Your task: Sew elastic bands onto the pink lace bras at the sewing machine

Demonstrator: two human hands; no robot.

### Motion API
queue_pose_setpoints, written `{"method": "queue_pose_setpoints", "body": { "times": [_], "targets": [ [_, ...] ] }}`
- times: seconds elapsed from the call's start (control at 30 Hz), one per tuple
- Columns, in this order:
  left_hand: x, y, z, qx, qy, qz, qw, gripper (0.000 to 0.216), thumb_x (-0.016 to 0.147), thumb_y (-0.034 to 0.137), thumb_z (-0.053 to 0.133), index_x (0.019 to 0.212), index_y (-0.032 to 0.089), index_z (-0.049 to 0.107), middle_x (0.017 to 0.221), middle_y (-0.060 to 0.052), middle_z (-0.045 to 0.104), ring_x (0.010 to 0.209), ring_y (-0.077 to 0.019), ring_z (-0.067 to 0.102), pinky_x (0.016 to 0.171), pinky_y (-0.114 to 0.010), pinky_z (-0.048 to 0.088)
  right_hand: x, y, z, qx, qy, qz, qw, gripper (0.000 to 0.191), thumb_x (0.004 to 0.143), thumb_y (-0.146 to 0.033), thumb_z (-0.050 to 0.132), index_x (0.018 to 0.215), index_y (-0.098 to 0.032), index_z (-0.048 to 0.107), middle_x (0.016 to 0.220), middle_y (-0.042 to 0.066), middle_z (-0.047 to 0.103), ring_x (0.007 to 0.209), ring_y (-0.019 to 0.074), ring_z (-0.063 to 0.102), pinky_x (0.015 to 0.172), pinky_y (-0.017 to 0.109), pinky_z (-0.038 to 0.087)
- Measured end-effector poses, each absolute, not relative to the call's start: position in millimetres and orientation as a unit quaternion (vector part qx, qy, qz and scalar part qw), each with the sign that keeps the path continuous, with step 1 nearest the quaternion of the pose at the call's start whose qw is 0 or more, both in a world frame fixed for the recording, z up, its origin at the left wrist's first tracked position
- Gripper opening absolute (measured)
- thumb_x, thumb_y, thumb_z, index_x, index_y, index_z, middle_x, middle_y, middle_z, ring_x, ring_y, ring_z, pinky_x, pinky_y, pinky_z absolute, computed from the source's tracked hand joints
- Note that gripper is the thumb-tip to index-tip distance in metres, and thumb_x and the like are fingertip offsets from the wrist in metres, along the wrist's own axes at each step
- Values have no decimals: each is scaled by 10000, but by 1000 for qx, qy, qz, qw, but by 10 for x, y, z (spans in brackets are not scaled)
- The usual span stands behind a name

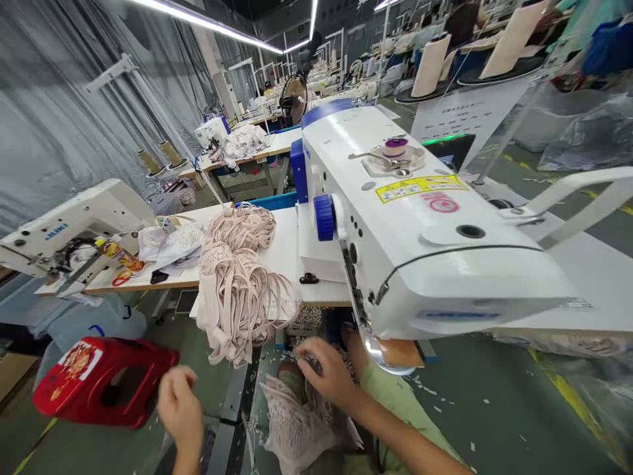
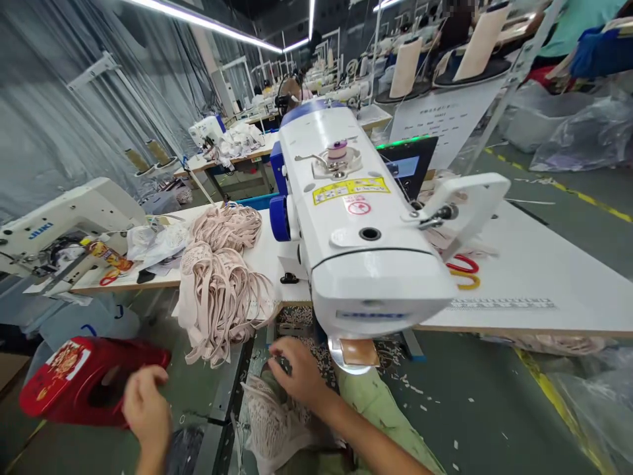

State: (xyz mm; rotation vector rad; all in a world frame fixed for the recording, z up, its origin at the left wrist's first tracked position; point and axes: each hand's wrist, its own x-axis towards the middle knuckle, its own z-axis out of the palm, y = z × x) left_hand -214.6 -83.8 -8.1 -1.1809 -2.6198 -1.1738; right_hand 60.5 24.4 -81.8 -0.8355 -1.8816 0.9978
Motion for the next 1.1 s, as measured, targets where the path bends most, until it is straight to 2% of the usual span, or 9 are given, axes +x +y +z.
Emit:
{"method": "queue_pose_setpoints", "body": {
  "times": [0.13,0.27,0.5,0.63,0.7,0.8,0.9,1.0,1.1],
  "targets": [
    [-1338,-1622,-1178,-386,-879,-236,-147,498,891,601,398,568,232,486,526,-18,572,555,-216,622,555,-306,493,1224,-519,-1261,-332,-774,501,200,159,888,-269,524,912,-219,673,877,48,704,815,207,657,727,309,475],
    [-841,-1685,-1677,-376,-894,-119,-214,364,917,365,547,597,193,550,596,-26,629,650,-214,664,659,-321,496,1564,-708,-1347,-299,-795,513,121,136,850,-262,569,860,-245,703,862,58,730,828,245,670,707,330,459],
    [-771,-1440,-1248,-385,-895,-40,-221,278,935,412,597,968,141,647,955,-38,674,883,-185,655,827,-392,535,1781,-553,-1152,-341,-775,518,119,225,850,-289,530,1001,-207,675,944,60,718,869,220,659,786,327,484],
    [-281,-1364,-851,-440,-860,-102,-240,262,952,343,556,785,150,613,788,-7,628,775,-162,611,768,-343,493,1772,-489,-1088,-320,-788,510,129,692,755,-373,685,1387,-167,494,1464,166,479,1334,310,447,1101,424,346],
    [4,-1406,-628,-467,-829,-158,-264,363,949,311,500,611,179,524,632,12,540,689,-157,557,690,-290,428,1769,-471,-995,-283,-797,520,124,928,663,-422,783,1465,-154,402,1533,177,389,1384,343,376,1129,436,305],
    [230,-1452,-297,-482,-781,-250,-307,426,909,425,495,548,204,443,576,21,473,629,-152,495,607,-265,362,1833,-456,-719,-195,-816,539,78,638,680,-449,788,1241,-191,627,1206,77,685,1064,281,622,891,319,464],
    [246,-1318,-101,-460,-746,-338,-343,383,882,533,500,690,208,569,729,-12,588,770,-184,541,726,-276,410,2039,-412,-286,-190,-856,478,45,290,802,-447,689,908,-179,720,834,24,736,737,192,644,633,236,404],
    [400,-996,-169,-432,-687,-374,-449,392,786,591,621,788,202,661,804,-48,662,859,-224,590,809,-316,449,2378,-298,199,-210,-884,416,35,260,833,-423,663,853,-171,724,783,44,729,679,171,625,591,230,359],
    [806,-698,-369,-400,-615,-374,-567,476,706,638,689,748,164,684,676,-50,648,706,-213,599,707,-320,475,2791,-132,528,-183,-866,465,29,273,875,-412,624,945,-168,727,863,42,735,724,148,625,619,205,385]
  ]
}}
